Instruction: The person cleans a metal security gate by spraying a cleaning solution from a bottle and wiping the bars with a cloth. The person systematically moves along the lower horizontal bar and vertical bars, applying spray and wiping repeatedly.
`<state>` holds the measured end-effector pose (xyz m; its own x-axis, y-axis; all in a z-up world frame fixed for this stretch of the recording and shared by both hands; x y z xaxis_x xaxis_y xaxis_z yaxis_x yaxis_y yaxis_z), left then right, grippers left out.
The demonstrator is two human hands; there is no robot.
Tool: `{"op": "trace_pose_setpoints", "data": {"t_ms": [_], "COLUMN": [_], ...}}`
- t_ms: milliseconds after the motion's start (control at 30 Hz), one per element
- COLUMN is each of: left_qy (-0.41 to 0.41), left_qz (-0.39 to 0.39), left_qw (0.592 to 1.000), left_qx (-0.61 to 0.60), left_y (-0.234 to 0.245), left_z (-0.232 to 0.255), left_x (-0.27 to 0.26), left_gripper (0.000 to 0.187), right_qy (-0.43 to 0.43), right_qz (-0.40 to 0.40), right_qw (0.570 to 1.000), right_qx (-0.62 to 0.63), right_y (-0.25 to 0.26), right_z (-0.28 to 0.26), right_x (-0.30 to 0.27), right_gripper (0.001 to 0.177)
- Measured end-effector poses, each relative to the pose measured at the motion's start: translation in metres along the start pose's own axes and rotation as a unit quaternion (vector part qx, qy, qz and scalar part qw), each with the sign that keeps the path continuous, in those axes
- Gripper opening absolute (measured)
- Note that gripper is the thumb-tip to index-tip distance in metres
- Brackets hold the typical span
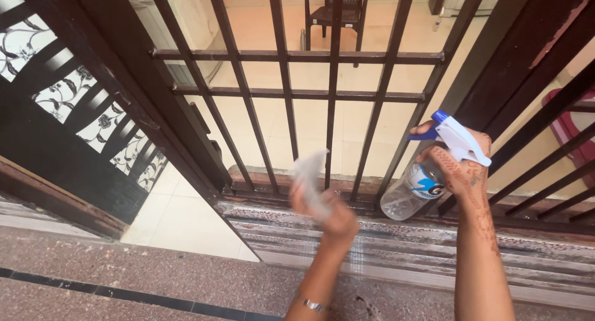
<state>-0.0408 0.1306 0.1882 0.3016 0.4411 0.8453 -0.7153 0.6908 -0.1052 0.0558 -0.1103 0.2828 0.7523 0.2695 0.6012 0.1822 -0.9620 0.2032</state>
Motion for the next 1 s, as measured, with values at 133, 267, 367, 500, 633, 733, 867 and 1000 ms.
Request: {"op": "trace_pose_setpoints", "data": {"t_ms": [133,267,367,500,633,733,867,1000], "left_qy": [0.087,0.148,0.199,0.176,0.245,0.293,0.381,0.344], "left_qz": [-0.239,-0.27,-0.334,-0.361,-0.411,-0.469,-0.469,-0.436], "left_qw": [0.957,0.926,0.896,0.895,0.862,0.818,0.705,0.691], "left_qx": [-0.138,-0.22,-0.213,-0.193,-0.169,-0.157,-0.369,-0.462], "left_y": [-0.083,-0.107,-0.125,-0.126,-0.123,-0.117,-0.096,-0.087], "left_z": [0.032,0.036,0.011,-0.038,-0.092,-0.105,-0.088,-0.045], "left_x": [0.046,0.084,0.079,0.021,-0.058,-0.093,-0.093,-0.032], "left_gripper": [0.05,0.047,0.046,0.062,0.069,0.078,0.098,0.079], "right_qy": [-0.033,-0.053,-0.041,-0.035,-0.043,-0.04,-0.056,-0.026], "right_qz": [-0.011,-0.034,-0.038,-0.023,-0.029,-0.034,-0.05,-0.057], "right_qw": [0.999,0.993,0.994,0.998,0.996,0.997,0.991,0.993], "right_qx": [-0.012,-0.099,-0.093,-0.053,-0.078,-0.059,-0.112,-0.101], "right_y": [-0.001,0.0,-0.002,-0.003,-0.004,-0.005,-0.004,-0.006], "right_z": [-0.001,0.001,0.0,-0.001,-0.003,-0.004,-0.004,-0.005], "right_x": [0.001,0.0,0.002,0.001,0.0,0.002,-0.001,0.002], "right_gripper": [0.043,0.038,0.036,0.041,0.036,0.036,0.035,0.038]}}
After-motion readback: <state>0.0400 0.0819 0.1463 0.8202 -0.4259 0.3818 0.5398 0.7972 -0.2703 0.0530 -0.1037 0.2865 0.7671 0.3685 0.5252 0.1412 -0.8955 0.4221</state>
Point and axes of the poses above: each hand's wrist, its own x-axis towards the middle knuckle, its own y-axis out of the back of the hand, z = x × y, the point moved 9 cm from there along x, towards the middle knuckle, and after that the axes turned 9 degrees about -z, right-handed, at the moved point
